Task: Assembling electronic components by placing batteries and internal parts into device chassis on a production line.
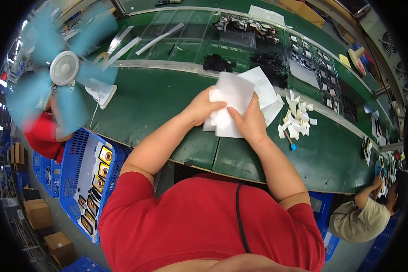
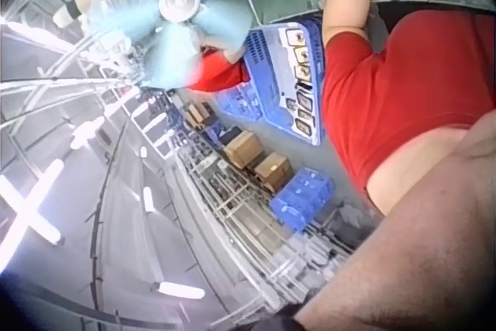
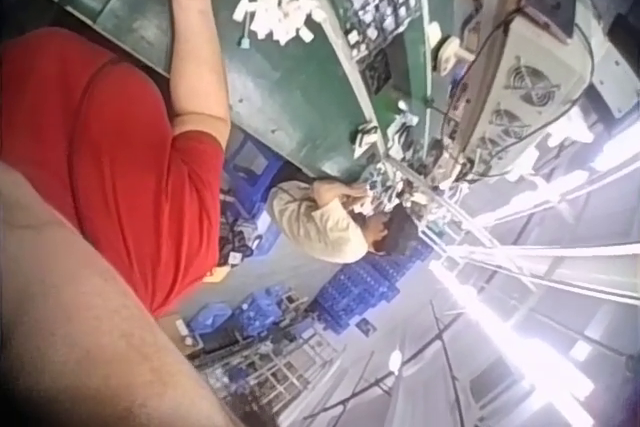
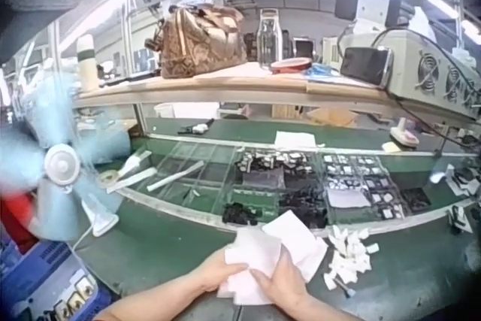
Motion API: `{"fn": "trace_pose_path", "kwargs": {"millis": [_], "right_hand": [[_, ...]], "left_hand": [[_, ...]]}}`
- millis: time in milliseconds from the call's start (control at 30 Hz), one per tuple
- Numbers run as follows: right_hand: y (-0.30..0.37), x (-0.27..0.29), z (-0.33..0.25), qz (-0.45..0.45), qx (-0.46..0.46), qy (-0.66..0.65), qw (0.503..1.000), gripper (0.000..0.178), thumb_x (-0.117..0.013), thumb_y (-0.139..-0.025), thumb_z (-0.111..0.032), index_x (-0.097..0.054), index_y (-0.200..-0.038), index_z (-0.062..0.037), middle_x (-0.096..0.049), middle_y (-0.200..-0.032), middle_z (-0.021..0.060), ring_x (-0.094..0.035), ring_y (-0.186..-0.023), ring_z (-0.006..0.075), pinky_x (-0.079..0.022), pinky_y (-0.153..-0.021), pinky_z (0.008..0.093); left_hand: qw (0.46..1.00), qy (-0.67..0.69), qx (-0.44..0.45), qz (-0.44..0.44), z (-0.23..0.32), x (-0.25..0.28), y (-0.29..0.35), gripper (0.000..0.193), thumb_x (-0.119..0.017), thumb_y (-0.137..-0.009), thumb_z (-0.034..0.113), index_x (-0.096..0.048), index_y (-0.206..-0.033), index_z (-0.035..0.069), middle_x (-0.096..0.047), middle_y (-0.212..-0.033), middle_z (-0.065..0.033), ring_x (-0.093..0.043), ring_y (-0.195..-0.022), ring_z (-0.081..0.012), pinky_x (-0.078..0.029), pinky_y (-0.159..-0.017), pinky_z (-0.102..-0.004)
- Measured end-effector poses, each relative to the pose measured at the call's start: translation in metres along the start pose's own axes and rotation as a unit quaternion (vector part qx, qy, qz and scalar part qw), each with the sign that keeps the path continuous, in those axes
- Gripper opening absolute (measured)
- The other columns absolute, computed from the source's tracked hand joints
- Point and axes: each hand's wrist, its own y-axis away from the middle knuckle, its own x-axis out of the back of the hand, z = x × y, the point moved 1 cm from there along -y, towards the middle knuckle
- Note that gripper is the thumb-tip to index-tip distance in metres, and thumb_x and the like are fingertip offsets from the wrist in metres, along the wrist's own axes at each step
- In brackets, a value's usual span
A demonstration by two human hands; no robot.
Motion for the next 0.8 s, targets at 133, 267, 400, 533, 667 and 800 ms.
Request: {"fn": "trace_pose_path", "kwargs": {"millis": [133,267,400,533,667,800], "right_hand": [[0.002,-0.008,-0.002,0.122,0.191,-0.012,0.974,0.080,-0.079,-0.081,-0.018,-0.036,-0.146,0.0000,-0.049,-0.128,0.0233,-0.058,-0.100,0.0353,-0.054,-0.076,0.0405],[0.016,-0.014,-0.009,0.055,0.264,-0.059,0.961,0.064,-0.078,-0.081,-0.015,-0.052,-0.139,-0.0075,-0.053,-0.128,0.0164,-0.060,-0.077,0.0269,-0.053,-0.065,0.0349],[0.016,-0.020,-0.004,0.010,0.247,-0.049,0.968,0.039,-0.073,-0.084,-0.009,-0.063,-0.122,-0.0070,-0.062,-0.109,0.0126,-0.058,-0.065,0.0224,-0.052,-0.058,0.0327],[0.016,-0.037,0.004,-0.020,0.297,0.038,0.954,0.023,-0.068,-0.087,-0.011,-0.064,-0.110,-0.0082,-0.064,-0.101,0.0131,-0.066,-0.088,0.0347,-0.055,-0.070,0.0433],[0.013,-0.038,-0.007,-0.092,0.324,0.061,0.940,0.026,-0.067,-0.087,-0.014,-0.063,-0.112,-0.0073,-0.064,-0.101,0.0133,-0.065,-0.087,0.0345,-0.054,-0.071,0.0432],[0.033,-0.030,-0.019,-0.157,0.350,0.096,0.919,0.040,-0.071,-0.083,-0.022,-0.060,-0.119,-0.0086,-0.061,-0.115,0.0146,-0.056,-0.112,0.0383,-0.044,-0.094,0.0508]], "left_hand": [[0.974,0.082,-0.115,0.175,0.029,0.047,-0.017,0.040,-0.061,-0.086,-0.006,-0.056,-0.125,-0.003,-0.067,-0.114,-0.0148,-0.070,-0.098,-0.0274,-0.059,-0.087,-0.0413],[0.920,-0.120,-0.151,0.342,0.069,0.101,-0.051,0.032,-0.067,-0.080,0.006,-0.065,-0.111,-0.003,-0.072,-0.098,-0.0135,-0.071,-0.089,-0.0234,-0.058,-0.078,-0.0370],[0.737,-0.454,-0.129,0.484,0.063,0.154,-0.115,0.056,-0.080,-0.068,0.020,-0.061,-0.118,0.003,-0.069,-0.110,-0.0219,-0.066,-0.102,-0.0406,-0.053,-0.092,-0.0473],[0.719,-0.513,0.012,0.469,0.096,0.123,-0.101,0.100,-0.086,-0.069,0.041,-0.035,-0.148,0.005,-0.058,-0.133,-0.0207,-0.052,-0.122,-0.0406,-0.045,-0.102,-0.0502],[0.623,-0.549,-0.191,0.523,0.077,0.099,-0.051,0.081,-0.075,-0.082,0.034,-0.037,-0.148,0.005,-0.041,-0.148,-0.0203,-0.038,-0.135,-0.0408,-0.035,-0.110,-0.0525],[0.733,-0.508,-0.267,0.364,0.053,0.021,0.059,0.065,-0.072,-0.082,0.017,-0.046,-0.142,0.010,-0.043,-0.147,-0.0169,-0.039,-0.135,-0.0398,-0.034,-0.109,-0.0520]]}}
